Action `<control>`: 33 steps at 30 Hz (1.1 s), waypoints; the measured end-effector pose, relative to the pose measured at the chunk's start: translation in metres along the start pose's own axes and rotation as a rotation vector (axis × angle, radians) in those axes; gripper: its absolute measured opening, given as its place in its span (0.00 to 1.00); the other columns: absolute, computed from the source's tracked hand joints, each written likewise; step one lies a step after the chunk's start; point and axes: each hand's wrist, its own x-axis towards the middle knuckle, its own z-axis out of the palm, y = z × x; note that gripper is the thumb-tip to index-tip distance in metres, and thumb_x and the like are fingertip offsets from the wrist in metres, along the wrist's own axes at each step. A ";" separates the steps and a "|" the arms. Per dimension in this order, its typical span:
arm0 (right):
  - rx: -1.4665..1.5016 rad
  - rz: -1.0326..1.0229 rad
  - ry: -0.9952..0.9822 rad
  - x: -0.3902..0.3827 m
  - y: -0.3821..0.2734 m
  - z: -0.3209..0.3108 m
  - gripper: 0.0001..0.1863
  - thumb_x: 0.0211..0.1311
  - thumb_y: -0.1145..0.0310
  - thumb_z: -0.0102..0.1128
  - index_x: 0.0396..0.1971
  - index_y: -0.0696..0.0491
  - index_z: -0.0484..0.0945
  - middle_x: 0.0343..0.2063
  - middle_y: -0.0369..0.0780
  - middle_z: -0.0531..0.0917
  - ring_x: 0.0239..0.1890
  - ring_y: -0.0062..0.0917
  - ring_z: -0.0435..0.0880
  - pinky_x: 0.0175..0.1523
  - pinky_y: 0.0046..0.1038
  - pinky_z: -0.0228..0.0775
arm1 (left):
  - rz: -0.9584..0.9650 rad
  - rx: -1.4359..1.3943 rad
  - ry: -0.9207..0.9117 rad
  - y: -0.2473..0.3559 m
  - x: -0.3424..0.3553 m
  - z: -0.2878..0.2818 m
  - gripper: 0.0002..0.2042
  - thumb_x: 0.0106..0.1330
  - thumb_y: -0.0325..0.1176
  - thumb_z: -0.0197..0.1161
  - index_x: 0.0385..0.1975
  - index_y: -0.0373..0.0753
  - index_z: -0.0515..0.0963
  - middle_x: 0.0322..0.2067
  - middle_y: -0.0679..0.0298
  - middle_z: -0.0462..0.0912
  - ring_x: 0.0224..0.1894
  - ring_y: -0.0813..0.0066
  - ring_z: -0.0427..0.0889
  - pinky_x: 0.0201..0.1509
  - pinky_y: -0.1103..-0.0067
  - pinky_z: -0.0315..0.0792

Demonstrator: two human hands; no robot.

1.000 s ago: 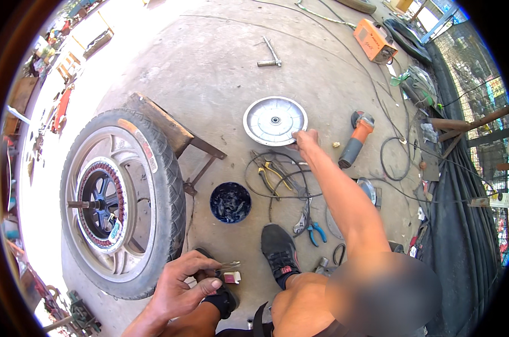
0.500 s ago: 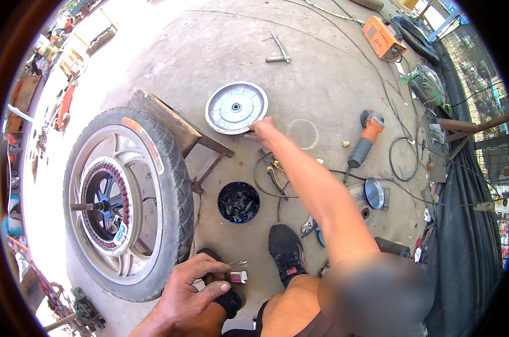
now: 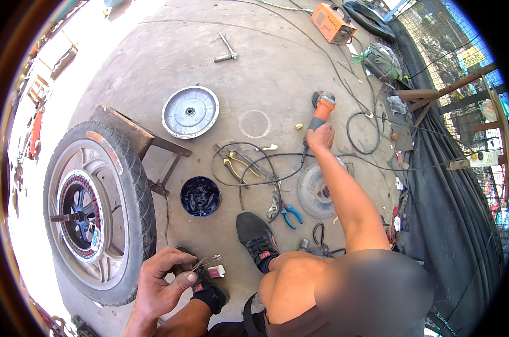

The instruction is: The person applies grease to a wheel bearing, places it into a hub cover, and uses shears to press a seal into the bearing. The person then places the bearing into the wheel hub.

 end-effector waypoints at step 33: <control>0.578 0.390 -0.516 -0.028 0.019 -0.010 0.19 0.49 0.67 0.71 0.36 0.63 0.76 0.32 0.46 0.81 0.29 0.40 0.83 0.41 0.37 0.79 | -0.039 0.008 0.016 0.003 0.017 0.008 0.13 0.58 0.29 0.72 0.40 0.30 0.82 0.30 0.62 0.78 0.29 0.78 0.76 0.35 0.81 0.70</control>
